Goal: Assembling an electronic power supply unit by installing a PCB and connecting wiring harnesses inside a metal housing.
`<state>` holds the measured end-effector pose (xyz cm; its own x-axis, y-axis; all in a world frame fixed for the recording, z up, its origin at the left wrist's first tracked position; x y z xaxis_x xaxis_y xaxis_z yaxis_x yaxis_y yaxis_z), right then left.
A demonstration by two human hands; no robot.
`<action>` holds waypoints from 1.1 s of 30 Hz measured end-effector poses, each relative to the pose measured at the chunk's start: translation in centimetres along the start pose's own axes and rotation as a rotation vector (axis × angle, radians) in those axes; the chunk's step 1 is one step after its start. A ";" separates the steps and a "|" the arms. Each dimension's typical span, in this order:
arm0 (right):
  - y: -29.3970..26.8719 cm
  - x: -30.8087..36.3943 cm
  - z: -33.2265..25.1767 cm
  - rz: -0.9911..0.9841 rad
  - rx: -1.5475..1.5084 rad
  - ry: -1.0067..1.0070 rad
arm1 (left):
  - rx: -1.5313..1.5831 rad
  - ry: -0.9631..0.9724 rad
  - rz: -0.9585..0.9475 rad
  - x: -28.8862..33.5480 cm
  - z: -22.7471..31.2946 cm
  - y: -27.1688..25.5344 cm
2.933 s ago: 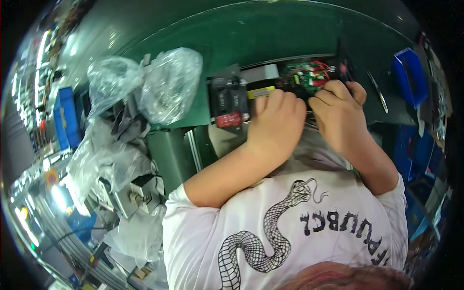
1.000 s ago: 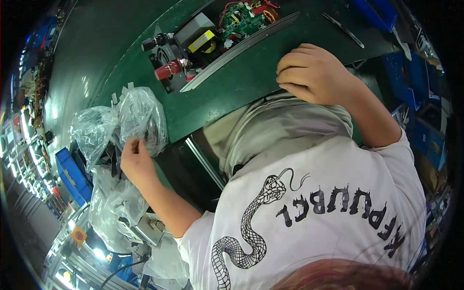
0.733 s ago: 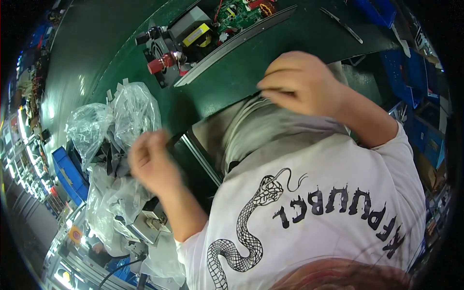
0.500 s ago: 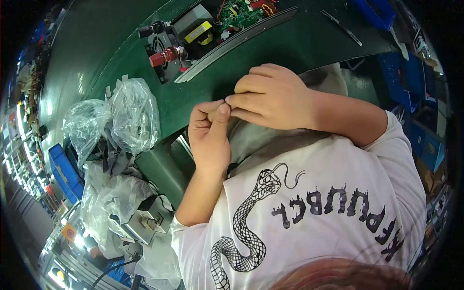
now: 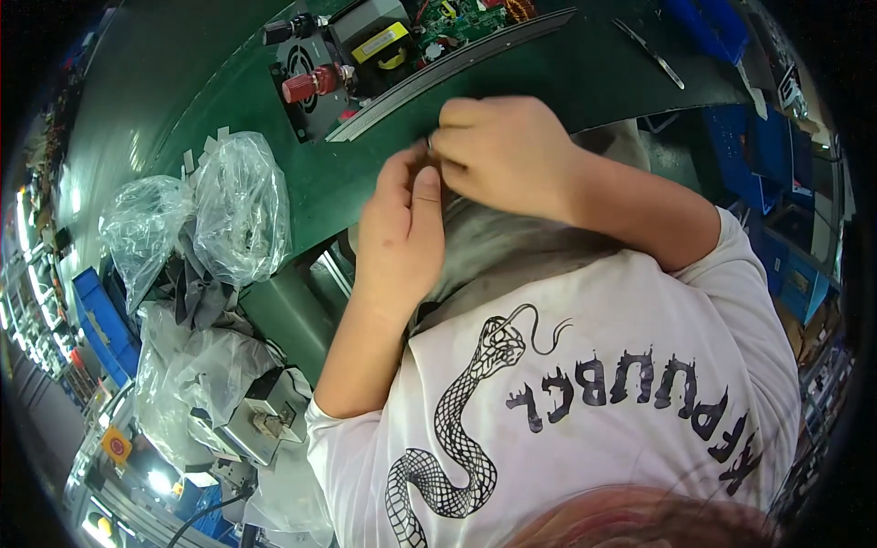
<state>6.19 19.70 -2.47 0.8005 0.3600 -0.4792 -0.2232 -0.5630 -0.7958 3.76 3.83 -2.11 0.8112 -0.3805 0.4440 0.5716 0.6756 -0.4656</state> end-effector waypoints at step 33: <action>-1.4 -2.5 1.6 0.188 0.346 -0.136 | 0.088 0.275 0.083 -2.0 -3.0 -1.8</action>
<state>3.55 20.77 -0.75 0.6523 0.3825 -0.6544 -0.5510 -0.3536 -0.7559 1.47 1.49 -4.42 0.8644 -0.4703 0.1778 0.4989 0.7590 -0.4183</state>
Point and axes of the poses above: each hand's wrist, its own x-axis away from the middle knuckle, its own y-axis out of the palm, z = x × y, the point moved 3 cm from there along -x, towards the middle knuckle, and after that the axes turned 13 degrees about -y, right-handed, at the moved point
